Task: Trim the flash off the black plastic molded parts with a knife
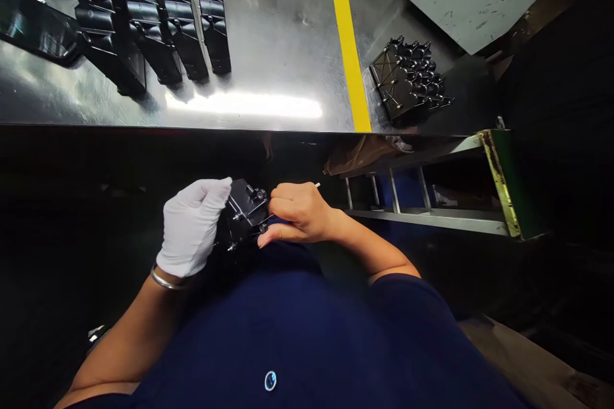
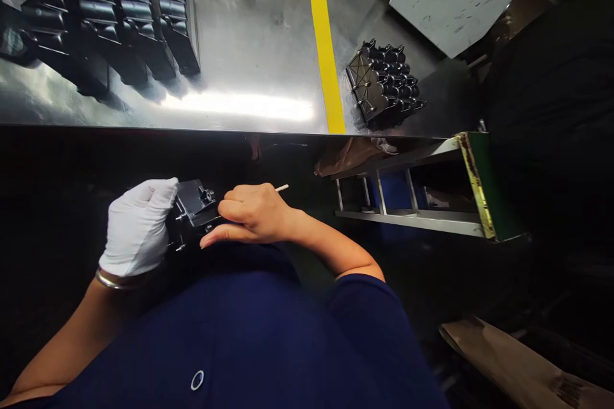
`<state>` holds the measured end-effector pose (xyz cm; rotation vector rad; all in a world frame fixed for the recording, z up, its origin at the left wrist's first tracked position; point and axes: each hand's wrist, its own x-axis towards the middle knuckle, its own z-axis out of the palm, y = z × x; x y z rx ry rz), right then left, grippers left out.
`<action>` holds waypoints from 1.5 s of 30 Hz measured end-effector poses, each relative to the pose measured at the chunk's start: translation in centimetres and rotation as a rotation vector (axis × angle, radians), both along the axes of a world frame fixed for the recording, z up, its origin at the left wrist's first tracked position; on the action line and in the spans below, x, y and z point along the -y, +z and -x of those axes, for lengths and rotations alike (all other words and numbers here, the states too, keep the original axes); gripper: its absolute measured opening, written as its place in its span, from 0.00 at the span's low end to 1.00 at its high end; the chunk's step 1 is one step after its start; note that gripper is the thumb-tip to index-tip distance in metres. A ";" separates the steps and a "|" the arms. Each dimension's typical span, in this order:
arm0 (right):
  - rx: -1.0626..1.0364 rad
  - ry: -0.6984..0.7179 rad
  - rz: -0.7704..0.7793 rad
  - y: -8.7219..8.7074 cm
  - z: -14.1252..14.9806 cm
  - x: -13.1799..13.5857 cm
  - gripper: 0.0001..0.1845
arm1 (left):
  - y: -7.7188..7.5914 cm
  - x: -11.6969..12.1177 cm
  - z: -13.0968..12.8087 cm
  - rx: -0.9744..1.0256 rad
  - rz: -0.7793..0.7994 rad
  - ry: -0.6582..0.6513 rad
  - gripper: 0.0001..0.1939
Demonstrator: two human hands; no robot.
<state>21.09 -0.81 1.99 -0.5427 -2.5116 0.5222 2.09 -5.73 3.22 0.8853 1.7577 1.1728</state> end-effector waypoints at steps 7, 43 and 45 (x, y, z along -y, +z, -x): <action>-0.331 -0.073 0.222 -0.4 0.7 -1.7 0.28 | -0.5 -0.2 0.6 0.105 -0.025 -0.098 0.18; -0.753 -0.498 0.583 0.9 5.6 -1.4 0.08 | -1.7 -0.7 -0.3 0.236 -0.203 0.195 0.17; -0.753 -0.500 0.618 0.9 5.6 -1.3 0.08 | -1.7 -0.8 -0.3 0.252 -0.217 0.213 0.18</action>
